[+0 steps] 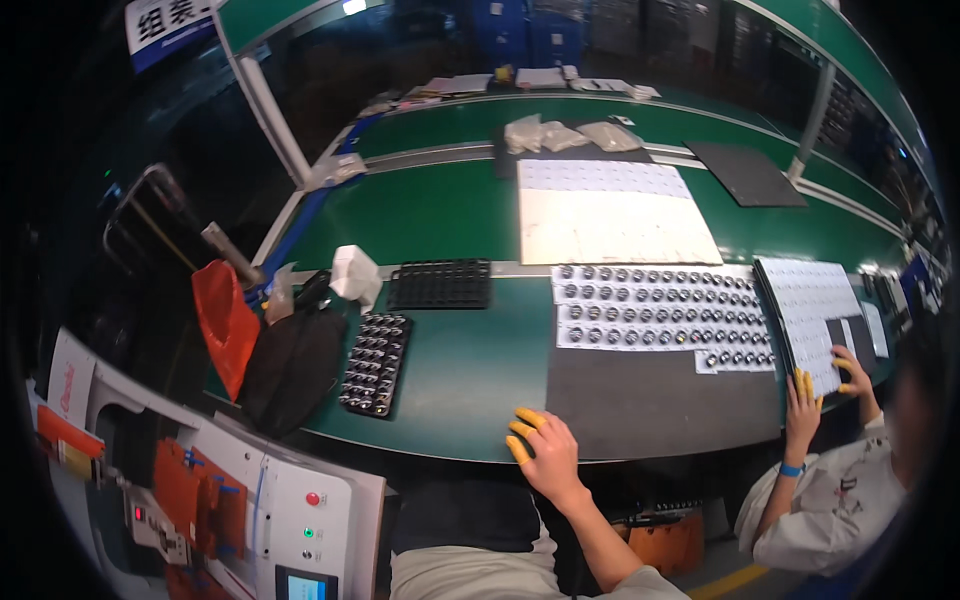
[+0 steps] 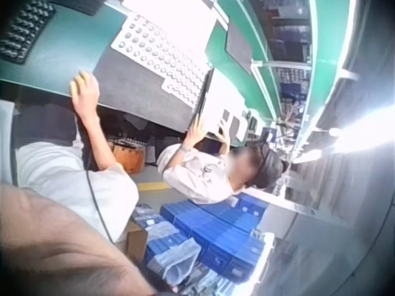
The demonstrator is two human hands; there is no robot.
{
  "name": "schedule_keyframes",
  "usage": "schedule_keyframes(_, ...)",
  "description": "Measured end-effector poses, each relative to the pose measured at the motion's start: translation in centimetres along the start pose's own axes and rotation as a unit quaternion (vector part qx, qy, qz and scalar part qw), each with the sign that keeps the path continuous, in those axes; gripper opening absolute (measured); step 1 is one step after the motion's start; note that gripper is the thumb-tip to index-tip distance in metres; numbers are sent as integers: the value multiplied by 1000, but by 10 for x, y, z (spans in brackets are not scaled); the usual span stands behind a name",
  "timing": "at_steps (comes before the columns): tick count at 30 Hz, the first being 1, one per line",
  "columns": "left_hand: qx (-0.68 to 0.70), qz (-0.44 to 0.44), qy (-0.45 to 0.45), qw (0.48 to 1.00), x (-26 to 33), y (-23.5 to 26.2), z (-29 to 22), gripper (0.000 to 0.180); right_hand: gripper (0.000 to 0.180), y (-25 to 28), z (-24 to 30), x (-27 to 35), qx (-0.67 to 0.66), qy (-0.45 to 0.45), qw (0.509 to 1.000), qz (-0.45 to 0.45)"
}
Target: The person places an orange plastic tray on the workbench and picks up small white components from a sheet. They insert these components into the tray one by one, then place the tray into a machine labeled 'Oushi' and press a button on the control panel.
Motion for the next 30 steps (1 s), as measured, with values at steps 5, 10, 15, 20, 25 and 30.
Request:
schedule_keyframes(5, -9, 50, -52, 997, -52, -60, -55, 79, 24, 1, -4, -1, -11, -9, 1000, -7)
schedule_keyframes(10, -24, 101, -83, 991, -88, -121, -90, 79, 24, 5, -6, -3, -18, -16, 1000, -14)
schedule_keyframes(15, -53, 144, -103, 983, -106, -175, -111, 78, 25, 7, -14, -2, -53, -27, 998, -19)
schedule_keyframes(20, -73, 165, -105, 978, -109, -209, -125, 78, 26, 8, -14, -4, -58, -31, 998, -24)
schedule_keyframes(25, -82, 173, -103, 976, -106, -223, -131, 77, 25, 7, -16, -4, -68, -37, 997, -11)
schedule_keyframes(30, -82, 176, -99, 976, -106, -227, -133, 77, 26, 6, -17, -5, -75, -39, 996, -4)
Point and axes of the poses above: each hand's wrist, its own x-axis away from the middle knuckle, its own y-axis out of the back of the hand, z = x × y, the point moved 8 cm from there along -x, towards the middle knuckle, and after that the axes turned 7 degrees about -y, right-handed, at the moved point
